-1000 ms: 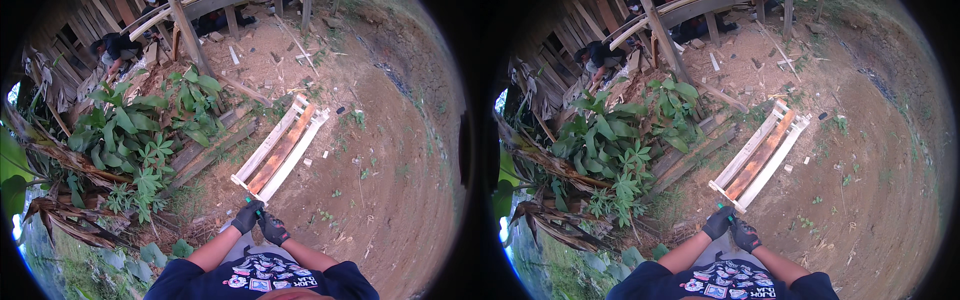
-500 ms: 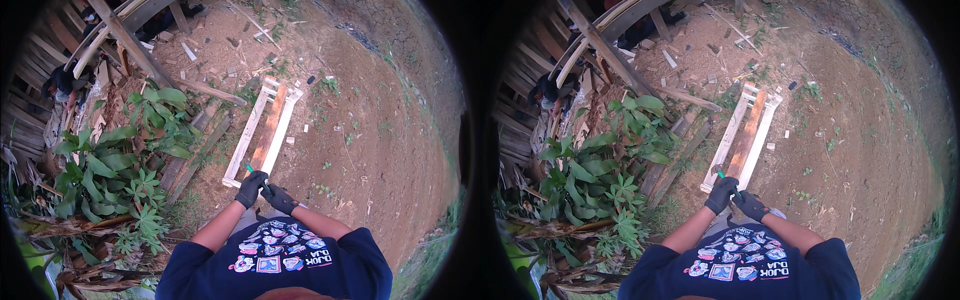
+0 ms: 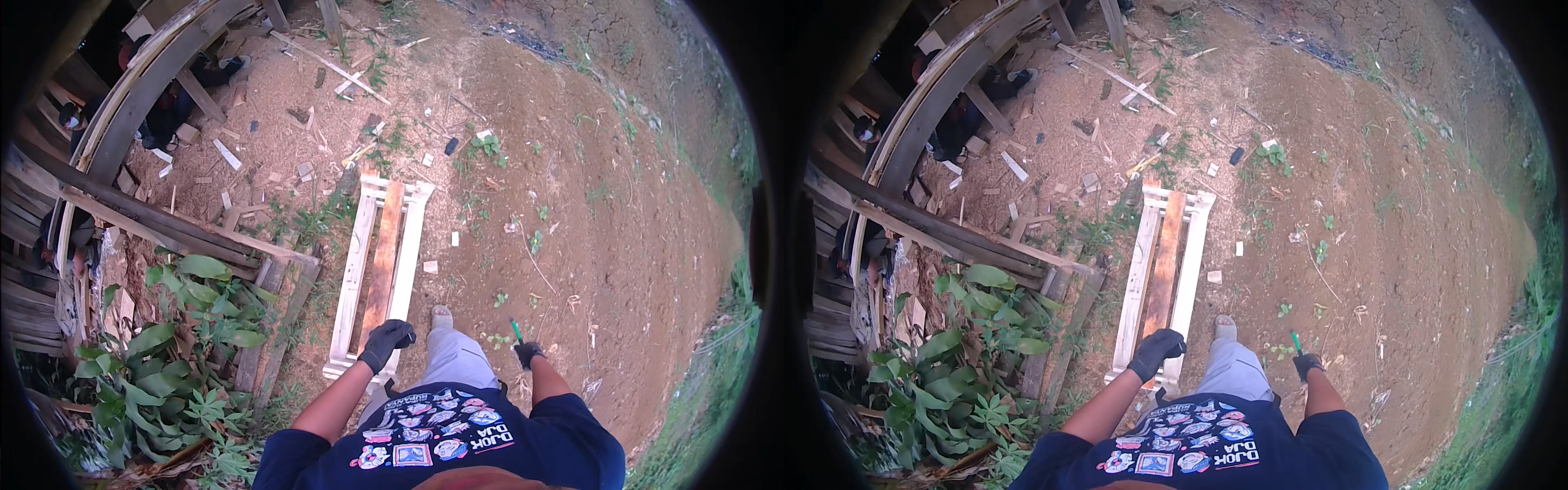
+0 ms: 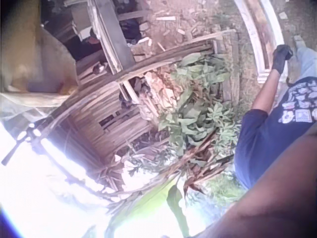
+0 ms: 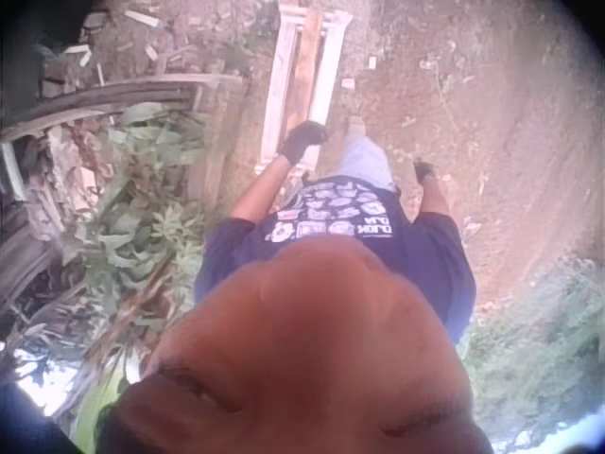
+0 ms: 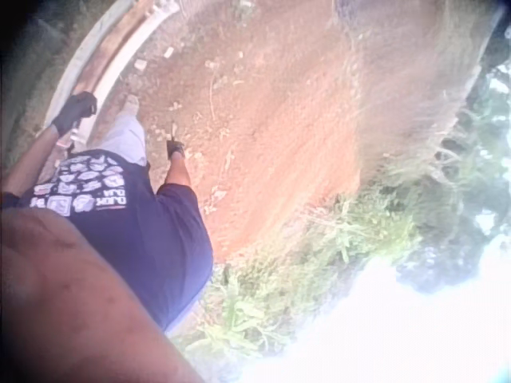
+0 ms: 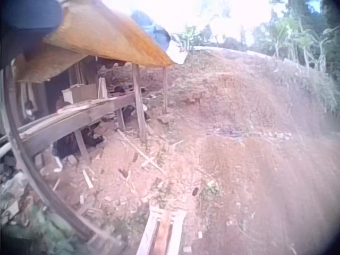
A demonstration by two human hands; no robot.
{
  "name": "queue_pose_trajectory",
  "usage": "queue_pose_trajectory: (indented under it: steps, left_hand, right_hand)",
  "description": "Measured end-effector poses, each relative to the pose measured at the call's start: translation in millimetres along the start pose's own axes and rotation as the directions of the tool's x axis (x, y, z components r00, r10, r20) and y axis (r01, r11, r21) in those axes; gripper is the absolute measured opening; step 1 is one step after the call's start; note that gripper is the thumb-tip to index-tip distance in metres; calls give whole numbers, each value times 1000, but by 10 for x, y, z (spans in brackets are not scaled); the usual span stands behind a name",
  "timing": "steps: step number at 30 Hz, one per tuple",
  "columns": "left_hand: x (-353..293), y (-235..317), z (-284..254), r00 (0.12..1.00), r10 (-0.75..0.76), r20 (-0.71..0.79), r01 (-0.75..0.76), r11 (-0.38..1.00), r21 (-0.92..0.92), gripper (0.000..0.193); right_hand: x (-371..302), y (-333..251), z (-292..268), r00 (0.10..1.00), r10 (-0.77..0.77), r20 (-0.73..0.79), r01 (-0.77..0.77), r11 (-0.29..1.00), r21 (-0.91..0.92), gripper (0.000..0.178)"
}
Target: The person hammers nails into a wooden structure using a hammer. They repeatedly position nails and strike them to secure the wooden pieces together.
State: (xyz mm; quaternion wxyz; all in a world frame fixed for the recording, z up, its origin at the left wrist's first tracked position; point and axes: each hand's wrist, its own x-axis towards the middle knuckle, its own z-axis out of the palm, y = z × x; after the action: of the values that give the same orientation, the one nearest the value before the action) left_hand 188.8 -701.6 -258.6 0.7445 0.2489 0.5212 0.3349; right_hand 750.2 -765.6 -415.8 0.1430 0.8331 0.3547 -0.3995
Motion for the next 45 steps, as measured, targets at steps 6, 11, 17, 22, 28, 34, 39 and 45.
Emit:
queue_pose_trajectory:
  steps: [6,11,17,22,28,34,39,45]
  left_hand:
    - [1071,962,-81,958,88,-273,-7,958,286,26]
    - [1824,1170,-475,960,8,-279,270,236,934,37]
    - [2286,1235,-871,927,51,-372,373,-7,928,36]
    - [2447,1509,-1980,919,-271,-287,153,-426,892,35]
    - [2933,2707,-2644,580,-467,-668,809,237,537,44]
    - [4910,3892,-2143,783,-238,-574,507,-291,812,46]
    - [6483,5583,-911,980,-12,-198,190,-221,957,22]
    - [7415,6920,222,993,94,-77,54,223,973,28]
  right_hand:
    - [709,484,-486,788,351,505,-110,889,-445,49]
    - [401,-858,-1555,896,49,442,158,894,-419,46]
    - [855,-2461,-2823,972,-136,191,165,976,-142,48]
    - [1236,-4061,-3752,942,-325,81,311,939,145,49]
    - [2220,-5518,-4863,888,-457,61,461,883,-90,61]
    - [3414,-5146,-4815,967,-138,213,143,990,-8,63]
    - [3653,-4442,-4969,915,135,380,-143,990,-6,46]
    - [3762,-4463,-5246,786,353,507,-350,931,-104,23]
